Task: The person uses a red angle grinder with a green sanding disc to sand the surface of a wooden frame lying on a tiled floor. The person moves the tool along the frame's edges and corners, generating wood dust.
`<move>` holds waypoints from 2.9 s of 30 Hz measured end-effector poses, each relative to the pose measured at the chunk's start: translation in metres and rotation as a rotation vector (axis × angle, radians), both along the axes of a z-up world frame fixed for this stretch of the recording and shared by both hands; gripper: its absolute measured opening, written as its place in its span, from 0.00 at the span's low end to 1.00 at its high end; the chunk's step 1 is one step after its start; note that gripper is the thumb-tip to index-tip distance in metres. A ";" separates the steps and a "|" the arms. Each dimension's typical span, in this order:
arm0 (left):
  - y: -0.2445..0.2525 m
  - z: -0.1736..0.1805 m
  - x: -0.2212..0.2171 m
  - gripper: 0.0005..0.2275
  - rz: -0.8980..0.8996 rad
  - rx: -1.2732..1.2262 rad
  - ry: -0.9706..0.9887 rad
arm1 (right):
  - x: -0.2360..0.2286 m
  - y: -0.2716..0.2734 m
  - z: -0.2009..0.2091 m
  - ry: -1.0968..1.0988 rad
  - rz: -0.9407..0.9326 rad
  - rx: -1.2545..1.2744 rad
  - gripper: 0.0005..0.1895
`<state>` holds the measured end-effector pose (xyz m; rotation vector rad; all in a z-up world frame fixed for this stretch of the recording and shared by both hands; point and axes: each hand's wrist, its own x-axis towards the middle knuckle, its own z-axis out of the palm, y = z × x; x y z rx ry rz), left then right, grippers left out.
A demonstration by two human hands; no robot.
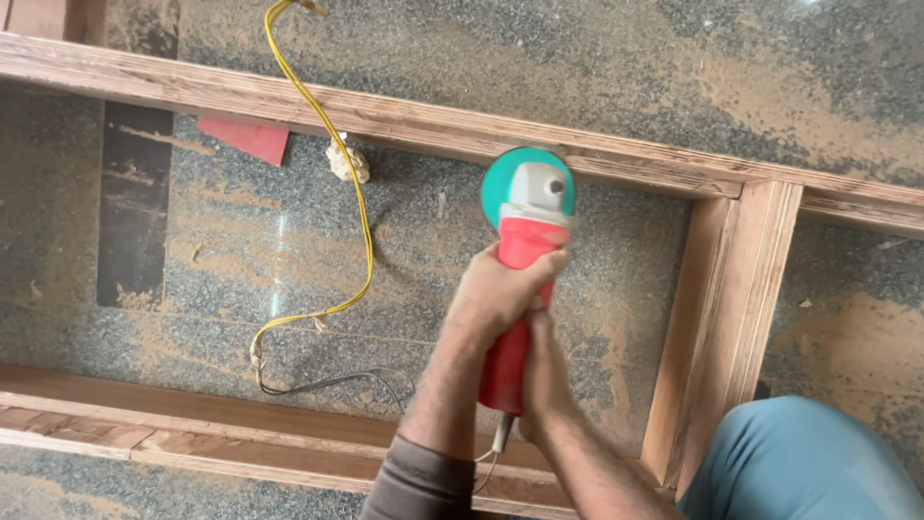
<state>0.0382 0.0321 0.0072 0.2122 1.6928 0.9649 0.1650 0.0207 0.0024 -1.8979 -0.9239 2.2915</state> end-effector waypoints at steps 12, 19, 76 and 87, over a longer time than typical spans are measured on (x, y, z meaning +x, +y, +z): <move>-0.020 0.001 -0.028 0.26 0.210 -0.030 -0.007 | -0.020 -0.006 -0.002 0.187 0.186 -0.018 0.52; 0.000 0.004 -0.006 0.26 0.012 -0.083 -0.049 | -0.002 0.000 0.007 0.018 0.031 -0.017 0.51; 0.048 0.008 0.074 0.26 0.124 0.026 -0.082 | 0.082 0.049 -0.007 -0.069 0.016 -0.019 0.49; 0.077 0.019 0.102 0.29 -0.118 0.042 -0.057 | 0.097 0.059 0.009 -0.134 -0.246 0.014 0.47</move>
